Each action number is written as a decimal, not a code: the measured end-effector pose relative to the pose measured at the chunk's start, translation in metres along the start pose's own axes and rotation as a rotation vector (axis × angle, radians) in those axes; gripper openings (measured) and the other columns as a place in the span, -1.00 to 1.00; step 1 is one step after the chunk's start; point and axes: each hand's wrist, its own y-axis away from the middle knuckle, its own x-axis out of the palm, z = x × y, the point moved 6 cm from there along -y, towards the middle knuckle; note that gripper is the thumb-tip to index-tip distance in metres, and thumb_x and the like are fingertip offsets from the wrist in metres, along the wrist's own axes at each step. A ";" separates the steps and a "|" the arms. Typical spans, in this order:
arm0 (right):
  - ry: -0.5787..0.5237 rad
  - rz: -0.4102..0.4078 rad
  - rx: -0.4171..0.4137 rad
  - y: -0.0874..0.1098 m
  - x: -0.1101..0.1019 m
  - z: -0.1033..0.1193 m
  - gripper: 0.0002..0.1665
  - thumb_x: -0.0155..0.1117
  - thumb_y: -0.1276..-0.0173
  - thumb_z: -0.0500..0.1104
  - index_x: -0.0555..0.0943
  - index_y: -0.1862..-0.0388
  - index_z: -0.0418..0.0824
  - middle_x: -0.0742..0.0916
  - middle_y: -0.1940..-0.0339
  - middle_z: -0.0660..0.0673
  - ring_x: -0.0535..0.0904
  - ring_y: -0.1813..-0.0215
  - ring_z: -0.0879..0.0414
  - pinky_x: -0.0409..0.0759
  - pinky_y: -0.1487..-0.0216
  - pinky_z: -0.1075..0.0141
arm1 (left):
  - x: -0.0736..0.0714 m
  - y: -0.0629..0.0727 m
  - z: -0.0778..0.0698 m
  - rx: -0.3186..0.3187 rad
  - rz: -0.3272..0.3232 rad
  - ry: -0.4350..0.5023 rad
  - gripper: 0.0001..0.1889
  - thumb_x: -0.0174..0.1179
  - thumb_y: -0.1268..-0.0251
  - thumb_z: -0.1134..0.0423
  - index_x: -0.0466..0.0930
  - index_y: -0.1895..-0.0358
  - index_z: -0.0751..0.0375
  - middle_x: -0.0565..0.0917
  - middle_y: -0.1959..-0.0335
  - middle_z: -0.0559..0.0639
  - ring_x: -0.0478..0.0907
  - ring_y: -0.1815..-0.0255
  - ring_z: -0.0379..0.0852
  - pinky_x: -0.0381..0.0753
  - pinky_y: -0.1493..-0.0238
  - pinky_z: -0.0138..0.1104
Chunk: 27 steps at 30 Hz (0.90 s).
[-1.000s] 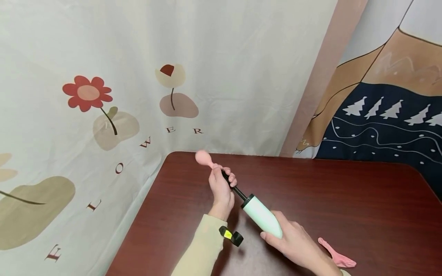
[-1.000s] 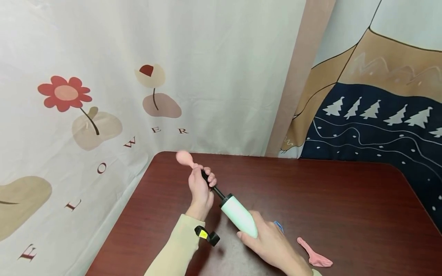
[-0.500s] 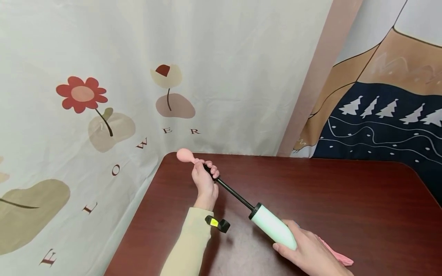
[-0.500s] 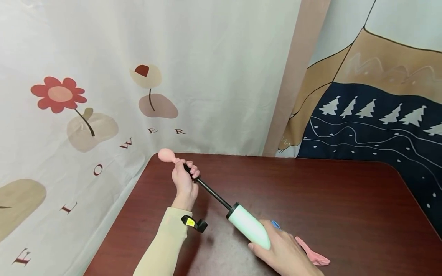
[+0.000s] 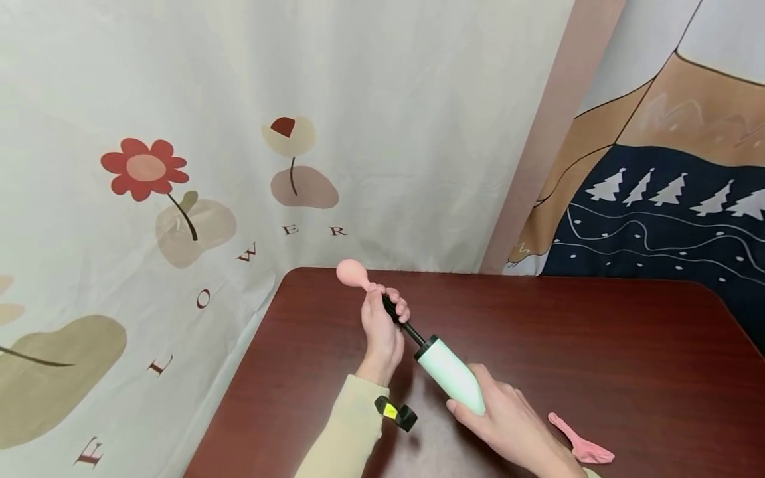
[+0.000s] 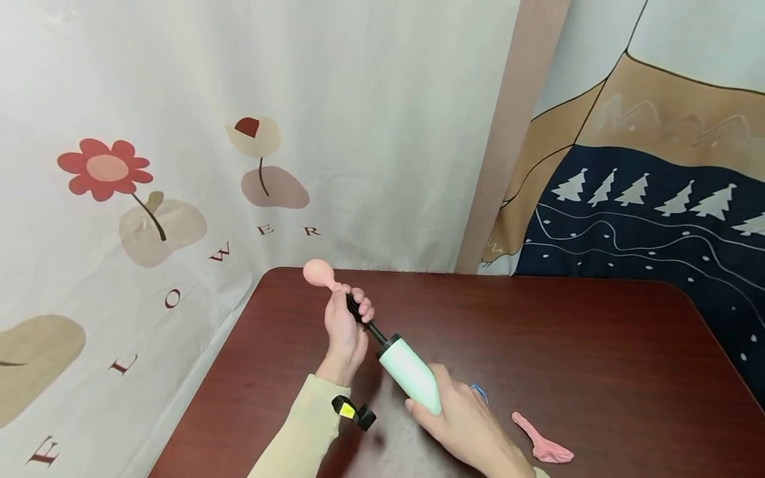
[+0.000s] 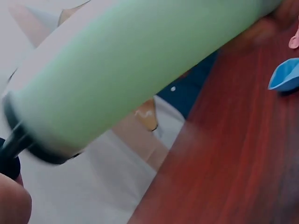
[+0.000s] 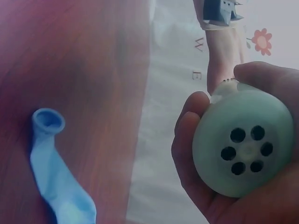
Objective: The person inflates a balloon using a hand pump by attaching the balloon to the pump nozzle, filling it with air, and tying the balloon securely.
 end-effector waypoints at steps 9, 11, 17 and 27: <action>-0.090 -0.009 0.026 -0.013 0.000 0.004 -0.36 0.51 -0.28 0.17 0.55 -0.22 -0.08 0.68 0.32 0.11 0.53 0.39 0.30 0.53 0.37 0.31 | 0.015 0.017 0.013 -0.039 0.141 -0.051 -0.67 -0.22 -0.74 -0.04 0.32 0.21 0.08 0.46 0.43 -0.06 0.41 0.49 -0.18 0.41 0.44 -0.44; -0.104 0.004 0.060 -0.014 -0.001 0.001 -0.35 0.50 -0.28 0.20 0.55 -0.22 -0.07 0.69 0.32 0.10 0.54 0.38 0.29 0.53 0.37 0.31 | 0.016 0.019 0.015 -0.046 0.156 -0.059 -0.68 -0.22 -0.74 -0.03 0.32 0.19 0.08 0.48 0.41 -0.06 0.47 0.45 -0.16 0.46 0.39 -0.41; -0.121 0.012 0.081 -0.013 0.000 -0.001 -0.37 0.50 -0.27 0.20 0.56 -0.21 -0.03 0.68 0.34 0.11 0.53 0.38 0.28 0.52 0.38 0.32 | 0.014 0.023 0.018 -0.055 0.171 -0.079 -0.73 -0.24 -0.77 0.06 0.33 0.14 0.10 0.51 0.39 -0.06 0.53 0.45 -0.15 0.51 0.39 -0.40; -0.095 0.007 0.059 -0.006 0.009 -0.002 -0.34 0.50 -0.26 0.23 0.57 -0.23 -0.02 0.68 0.31 0.14 0.54 0.34 0.29 0.52 0.32 0.29 | 0.006 0.015 0.009 -0.008 0.084 -0.070 -0.71 -0.24 -0.76 0.11 0.31 0.23 0.12 0.42 0.51 -0.07 0.34 0.69 -0.27 0.36 0.63 -0.50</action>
